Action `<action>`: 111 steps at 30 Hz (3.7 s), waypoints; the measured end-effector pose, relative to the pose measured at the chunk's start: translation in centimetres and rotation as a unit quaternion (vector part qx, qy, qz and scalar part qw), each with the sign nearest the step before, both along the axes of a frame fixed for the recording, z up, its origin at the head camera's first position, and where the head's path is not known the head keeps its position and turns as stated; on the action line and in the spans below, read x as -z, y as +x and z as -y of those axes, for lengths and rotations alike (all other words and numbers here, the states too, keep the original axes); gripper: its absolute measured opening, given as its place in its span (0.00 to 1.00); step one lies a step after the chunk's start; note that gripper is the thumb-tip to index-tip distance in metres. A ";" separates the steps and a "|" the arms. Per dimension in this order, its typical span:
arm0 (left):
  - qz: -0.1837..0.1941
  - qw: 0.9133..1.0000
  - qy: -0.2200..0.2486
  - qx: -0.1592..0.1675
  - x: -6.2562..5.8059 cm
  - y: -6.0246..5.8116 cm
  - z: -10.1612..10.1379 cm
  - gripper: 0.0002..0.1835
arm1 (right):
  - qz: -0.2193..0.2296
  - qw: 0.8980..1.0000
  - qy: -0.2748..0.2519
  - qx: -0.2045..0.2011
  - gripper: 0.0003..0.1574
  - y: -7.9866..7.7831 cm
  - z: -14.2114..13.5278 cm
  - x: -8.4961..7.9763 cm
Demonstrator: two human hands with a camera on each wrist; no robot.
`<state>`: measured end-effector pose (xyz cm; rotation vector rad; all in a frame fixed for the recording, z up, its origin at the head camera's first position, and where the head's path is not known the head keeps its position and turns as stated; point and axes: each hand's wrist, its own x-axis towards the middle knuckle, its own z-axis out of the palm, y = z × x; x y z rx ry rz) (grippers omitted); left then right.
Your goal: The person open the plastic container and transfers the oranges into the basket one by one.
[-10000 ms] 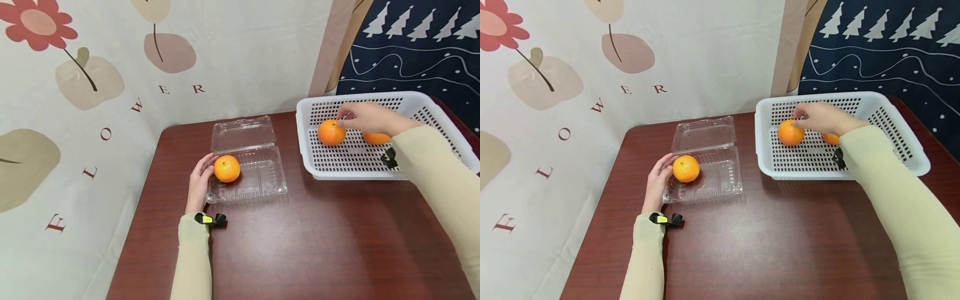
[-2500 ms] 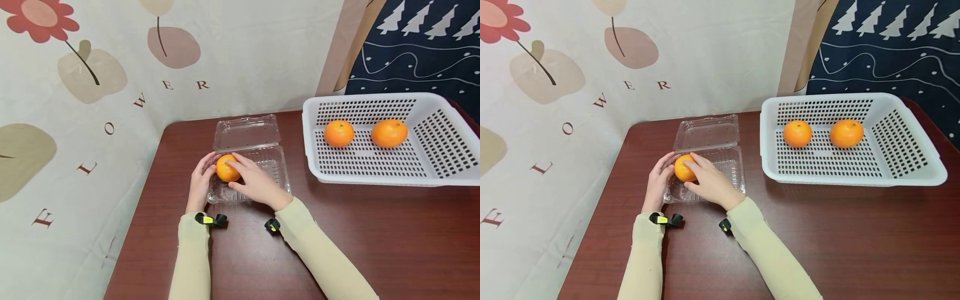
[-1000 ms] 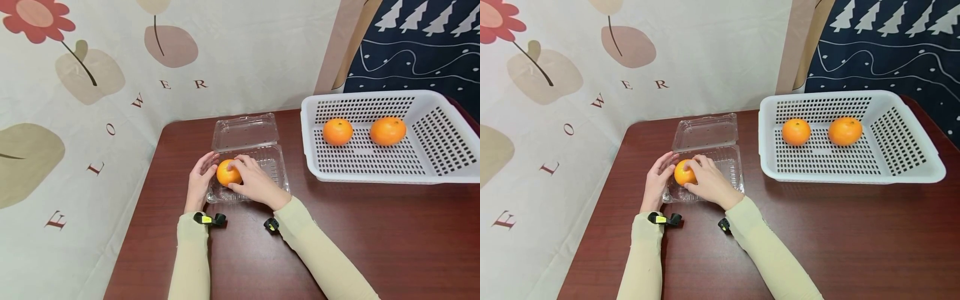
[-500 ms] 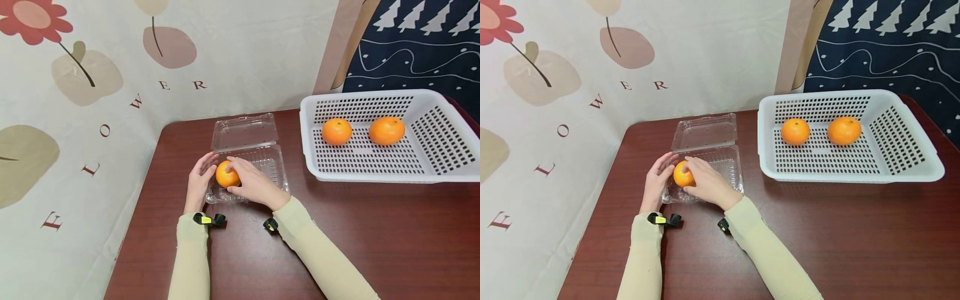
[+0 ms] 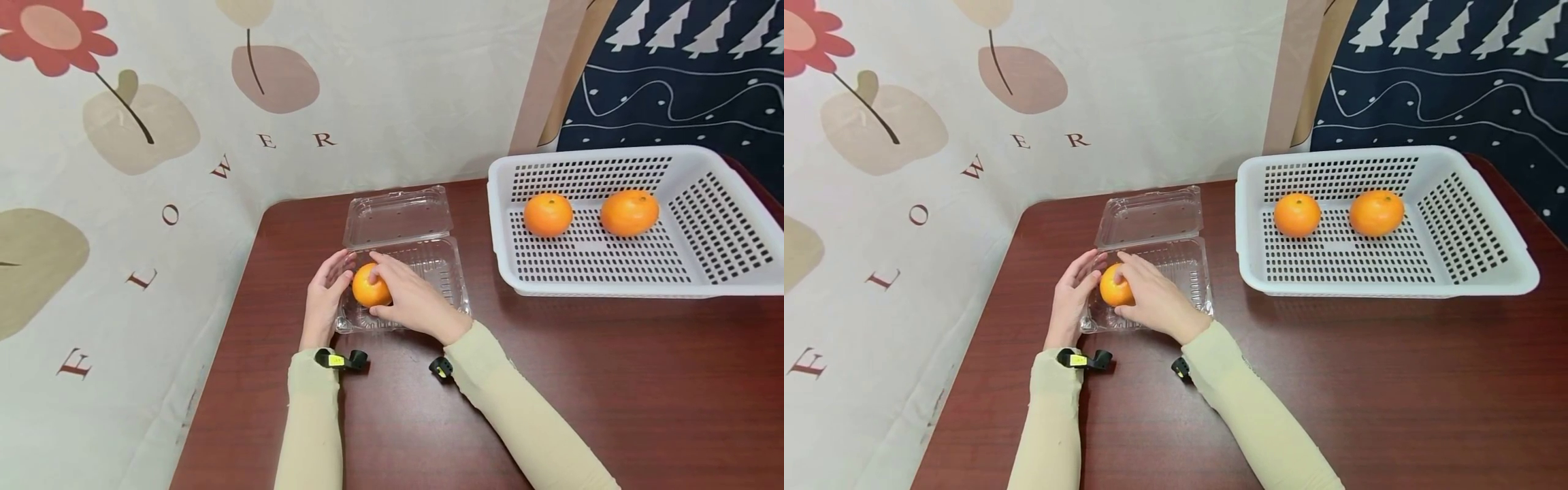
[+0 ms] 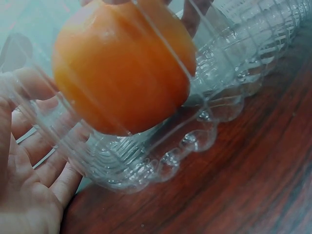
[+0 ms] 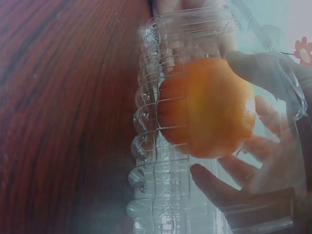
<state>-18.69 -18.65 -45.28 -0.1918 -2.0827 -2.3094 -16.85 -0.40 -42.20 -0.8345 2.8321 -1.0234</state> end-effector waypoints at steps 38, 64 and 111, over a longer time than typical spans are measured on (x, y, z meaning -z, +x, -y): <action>0.002 1.000 -0.015 0.001 -0.2 0.1 -0.1 0.24 | -0.016 0.999 0.023 0.021 0.24 0.2 0.1 0.2; -0.005 1.000 -0.008 -0.001 -0.2 0.0 -0.1 0.23 | -0.036 0.998 0.044 0.039 0.26 0.1 0.2 0.1; 0.000 1.000 -0.017 0.004 -0.2 0.0 -0.1 0.23 | 0.010 0.999 0.010 0.039 0.31 0.1 0.1 0.1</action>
